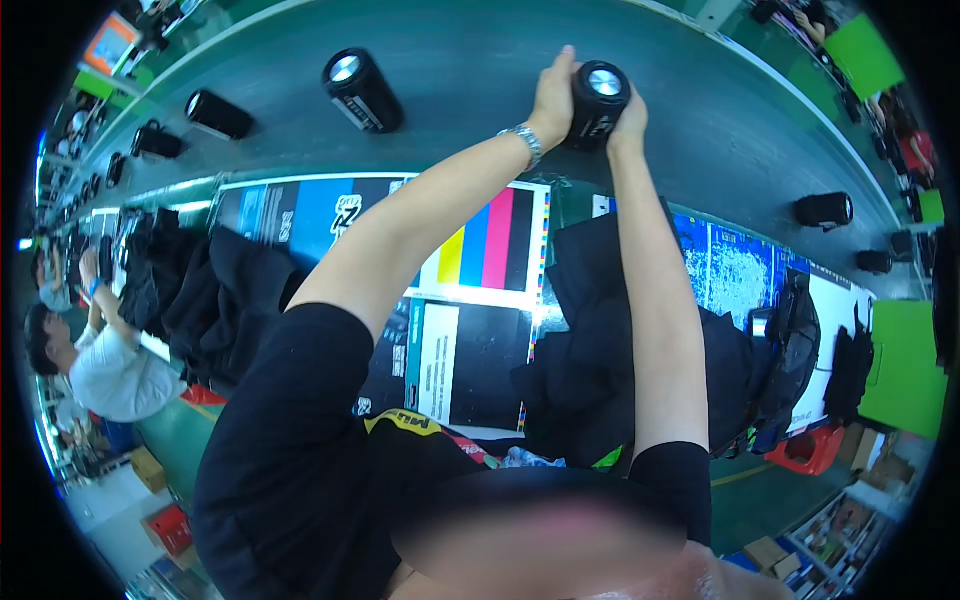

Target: The person picks up black fabric items, pulls the fabric taut, and places them onto a cylindrical testing device at an assembly station.

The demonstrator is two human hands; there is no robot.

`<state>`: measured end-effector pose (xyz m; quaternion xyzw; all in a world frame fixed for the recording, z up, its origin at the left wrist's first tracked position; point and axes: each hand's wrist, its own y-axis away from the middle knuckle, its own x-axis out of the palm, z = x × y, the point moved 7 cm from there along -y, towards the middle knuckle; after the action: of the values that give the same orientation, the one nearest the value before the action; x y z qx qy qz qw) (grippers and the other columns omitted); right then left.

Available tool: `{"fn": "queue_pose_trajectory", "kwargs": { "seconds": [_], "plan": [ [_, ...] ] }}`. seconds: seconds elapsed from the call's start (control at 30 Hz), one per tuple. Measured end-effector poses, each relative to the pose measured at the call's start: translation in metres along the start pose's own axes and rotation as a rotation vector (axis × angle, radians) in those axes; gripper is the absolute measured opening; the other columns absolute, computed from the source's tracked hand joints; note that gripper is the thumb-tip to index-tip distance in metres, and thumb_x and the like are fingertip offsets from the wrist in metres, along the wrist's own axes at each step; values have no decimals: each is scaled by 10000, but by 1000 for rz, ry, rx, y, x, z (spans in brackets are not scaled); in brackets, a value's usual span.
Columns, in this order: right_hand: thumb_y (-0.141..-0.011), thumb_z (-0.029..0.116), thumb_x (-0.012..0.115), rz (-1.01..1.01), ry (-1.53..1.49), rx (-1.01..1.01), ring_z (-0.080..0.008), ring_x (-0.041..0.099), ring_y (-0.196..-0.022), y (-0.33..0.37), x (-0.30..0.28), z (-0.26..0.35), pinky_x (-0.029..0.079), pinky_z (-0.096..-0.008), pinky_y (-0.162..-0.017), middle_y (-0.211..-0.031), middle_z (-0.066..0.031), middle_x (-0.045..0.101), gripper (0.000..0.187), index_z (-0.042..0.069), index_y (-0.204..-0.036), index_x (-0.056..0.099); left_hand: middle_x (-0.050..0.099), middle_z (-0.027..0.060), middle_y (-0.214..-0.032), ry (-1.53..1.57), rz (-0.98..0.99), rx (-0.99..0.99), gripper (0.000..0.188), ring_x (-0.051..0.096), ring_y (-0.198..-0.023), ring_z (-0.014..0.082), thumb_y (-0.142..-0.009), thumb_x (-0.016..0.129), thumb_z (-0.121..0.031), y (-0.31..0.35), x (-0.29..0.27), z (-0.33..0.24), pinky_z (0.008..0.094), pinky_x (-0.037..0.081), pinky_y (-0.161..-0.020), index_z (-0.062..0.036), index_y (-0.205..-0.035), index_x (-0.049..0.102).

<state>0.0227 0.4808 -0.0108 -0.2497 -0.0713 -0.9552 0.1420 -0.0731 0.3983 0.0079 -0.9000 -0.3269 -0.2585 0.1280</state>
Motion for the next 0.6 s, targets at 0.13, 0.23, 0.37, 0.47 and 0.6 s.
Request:
{"fn": "queue_pose_trajectory", "kwargs": {
  "seconds": [0.13, 0.23, 0.37, 0.47, 0.6],
  "plan": [
    [-898, 201, 581, 5, 23, 45, -193, 665, -825, 19, 5, 8, 533, -316, -741, -938, -86, 685, 269, -23, -1010, 680, 669, 156, -951, -509, -19, 49, 499, 617, -875, 213, -970, 445, -404, 21, -32, -29, 323, 456, -822, 60, -1053, 609],
    [-909, 283, 592, -173, 141, 39, -192, 652, -702, 29, -26, 19, 521, -323, -640, -802, -73, 668, 303, -8, -910, 679, 662, 136, -1059, -689, 115, 107, 435, 605, -973, 180, -974, 497, -333, 69, -51, -75, 297, 444, -894, 56, -1148, 585],
    [-954, 258, 498, -283, 406, -212, -177, 606, -643, 35, -90, 77, 487, -299, -587, -715, -80, 631, 320, 11, -789, 618, 659, 125, -1087, -1072, 274, 187, 330, 623, -1015, 204, -957, 547, -282, 162, -99, -175, 303, 474, -894, -25, -1150, 621],
    [-961, 202, 509, -307, 506, -536, -172, 631, -788, 79, -72, 119, 514, -294, -683, -850, -110, 655, 260, -22, -863, 598, 650, 120, -1058, -1376, 121, 394, 324, 633, -921, 189, -922, 603, -255, 225, -177, -247, 303, 495, -787, -21, -1147, 612],
    [-959, 173, 527, -17, 588, -618, -163, 628, -826, 167, 10, 111, 510, -286, -735, -892, -103, 650, 216, -31, -957, 597, 607, 113, -937, -1645, 11, 345, 320, 595, -874, 236, -832, 700, -223, 311, -232, -278, 332, 470, -775, -22, -1068, 622]
  ]
}}
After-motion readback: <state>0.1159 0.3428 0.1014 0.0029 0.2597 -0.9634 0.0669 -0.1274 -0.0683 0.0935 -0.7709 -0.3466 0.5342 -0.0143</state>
